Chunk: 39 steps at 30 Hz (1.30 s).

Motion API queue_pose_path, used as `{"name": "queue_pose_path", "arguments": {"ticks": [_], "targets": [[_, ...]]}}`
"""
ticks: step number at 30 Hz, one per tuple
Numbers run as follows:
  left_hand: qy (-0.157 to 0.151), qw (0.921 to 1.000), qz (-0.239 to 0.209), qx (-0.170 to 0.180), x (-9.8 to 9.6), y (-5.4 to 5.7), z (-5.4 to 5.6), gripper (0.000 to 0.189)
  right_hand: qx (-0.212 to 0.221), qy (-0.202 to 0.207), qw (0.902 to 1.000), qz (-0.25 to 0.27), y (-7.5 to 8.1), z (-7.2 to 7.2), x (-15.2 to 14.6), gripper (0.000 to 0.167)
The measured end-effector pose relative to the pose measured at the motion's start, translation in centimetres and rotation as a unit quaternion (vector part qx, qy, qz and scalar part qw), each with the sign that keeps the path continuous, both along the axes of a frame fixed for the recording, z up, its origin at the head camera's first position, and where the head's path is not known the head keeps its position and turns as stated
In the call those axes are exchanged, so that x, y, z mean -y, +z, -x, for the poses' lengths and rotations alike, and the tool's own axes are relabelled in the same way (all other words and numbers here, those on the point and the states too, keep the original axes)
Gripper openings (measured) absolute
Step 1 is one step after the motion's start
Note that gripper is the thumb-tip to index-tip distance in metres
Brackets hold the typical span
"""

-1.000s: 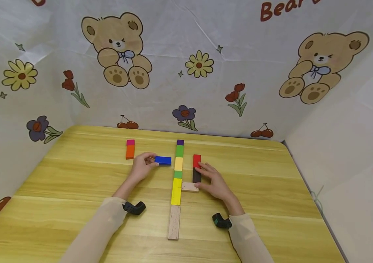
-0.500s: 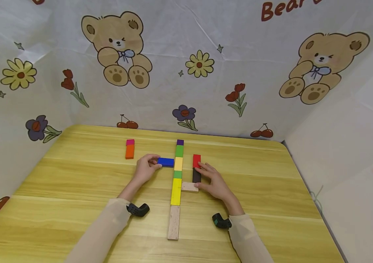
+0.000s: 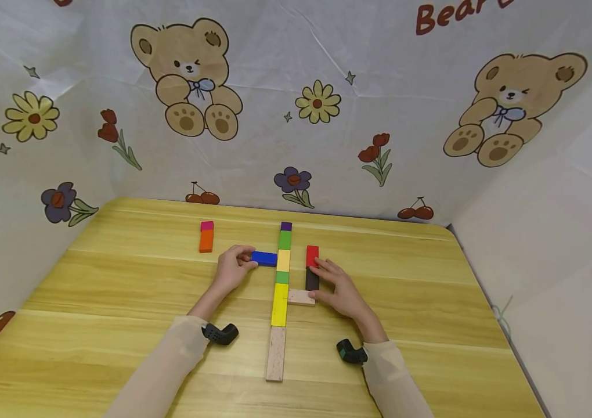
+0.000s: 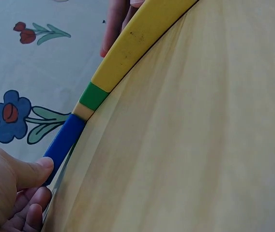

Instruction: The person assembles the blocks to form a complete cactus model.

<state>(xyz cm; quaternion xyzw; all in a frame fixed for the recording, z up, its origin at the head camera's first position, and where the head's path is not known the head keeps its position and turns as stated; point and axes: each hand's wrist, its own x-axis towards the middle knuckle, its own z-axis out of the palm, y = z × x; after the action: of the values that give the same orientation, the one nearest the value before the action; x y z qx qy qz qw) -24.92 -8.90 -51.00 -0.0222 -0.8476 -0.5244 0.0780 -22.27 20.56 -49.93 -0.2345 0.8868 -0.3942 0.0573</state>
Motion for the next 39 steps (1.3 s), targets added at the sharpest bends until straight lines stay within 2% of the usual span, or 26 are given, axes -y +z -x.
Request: {"name": "queue_pose_path", "arguments": {"ticks": [7, 18, 39], "targets": [[-0.003, 1.0, 0.002, 0.009, -0.06, -0.14, 0.05, 0.028, 0.0, -0.001, 1.0, 0.0, -0.03, 0.02, -0.06, 0.061], [0.001, 1.0, 0.008, 0.0, -0.37, -0.18, 0.14, 0.028, -0.001, -0.001, 1.0, -0.001, -0.08, 0.08, -0.17, 0.061], [-0.012, 0.9994, 0.032, 0.0, 0.05, -0.37, -0.21, 0.028, -0.008, 0.0, 1.0, 0.001, -0.22, 0.11, -0.01, 0.061]]}}
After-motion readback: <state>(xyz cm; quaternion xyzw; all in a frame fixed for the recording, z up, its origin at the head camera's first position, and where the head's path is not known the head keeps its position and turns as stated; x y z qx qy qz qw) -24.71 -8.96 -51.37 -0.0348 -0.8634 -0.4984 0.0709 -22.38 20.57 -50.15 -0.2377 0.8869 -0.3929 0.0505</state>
